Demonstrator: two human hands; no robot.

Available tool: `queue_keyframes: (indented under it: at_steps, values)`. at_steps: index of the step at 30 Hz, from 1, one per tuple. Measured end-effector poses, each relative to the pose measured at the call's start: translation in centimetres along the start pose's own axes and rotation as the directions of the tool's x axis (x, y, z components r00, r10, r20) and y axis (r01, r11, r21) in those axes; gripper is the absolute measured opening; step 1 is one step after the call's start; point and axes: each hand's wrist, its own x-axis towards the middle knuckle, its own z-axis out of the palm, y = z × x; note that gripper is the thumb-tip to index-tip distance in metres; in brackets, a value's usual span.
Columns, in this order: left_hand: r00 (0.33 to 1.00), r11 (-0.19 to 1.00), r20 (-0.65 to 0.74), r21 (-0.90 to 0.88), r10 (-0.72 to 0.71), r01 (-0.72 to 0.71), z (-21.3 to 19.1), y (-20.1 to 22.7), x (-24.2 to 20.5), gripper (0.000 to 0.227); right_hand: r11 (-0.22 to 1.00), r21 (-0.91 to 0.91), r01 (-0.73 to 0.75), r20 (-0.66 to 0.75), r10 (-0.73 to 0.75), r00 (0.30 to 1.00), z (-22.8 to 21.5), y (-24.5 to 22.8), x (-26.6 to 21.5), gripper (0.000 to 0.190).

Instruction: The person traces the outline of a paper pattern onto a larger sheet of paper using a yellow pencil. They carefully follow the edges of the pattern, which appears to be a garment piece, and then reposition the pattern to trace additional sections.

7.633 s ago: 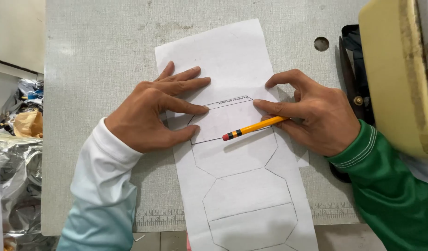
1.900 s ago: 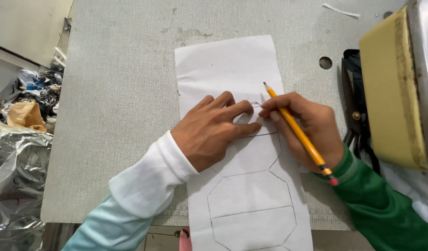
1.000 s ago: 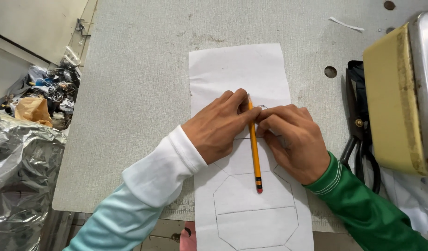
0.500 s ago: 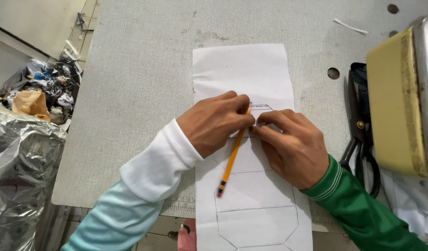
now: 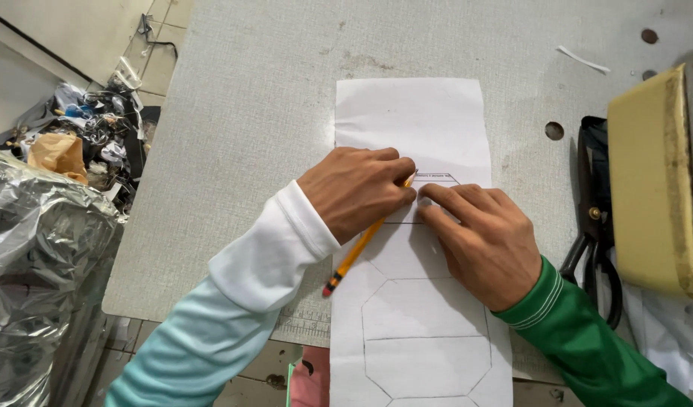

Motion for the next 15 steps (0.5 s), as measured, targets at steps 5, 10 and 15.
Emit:
queue_keyframes:
  at_steps: [5, 10, 15]
  values:
    - [0.999, 0.996, 0.047, -0.085, -0.024, 0.028, 0.1, -0.3, -0.1, 0.026, 0.989, -0.105, 0.100, 0.001, -0.100, 0.995, 0.0, -0.4, 0.8, 0.037]
    - [1.000, 0.995, 0.017, -0.101, -0.006, 0.008, 0.8, -0.6, -0.1, 0.026, 0.982, -0.119, 0.146, 0.022, -0.145, 0.989, 0.1, -0.4, 0.9, 0.040]
    - [0.988, 0.930, -0.148, -0.357, 0.034, -0.085, 0.3, -1.6, -0.7, 0.017, 0.981, -0.125, 0.150, 0.132, -0.134, 0.982, -0.3, -0.5, 0.7, 0.063]
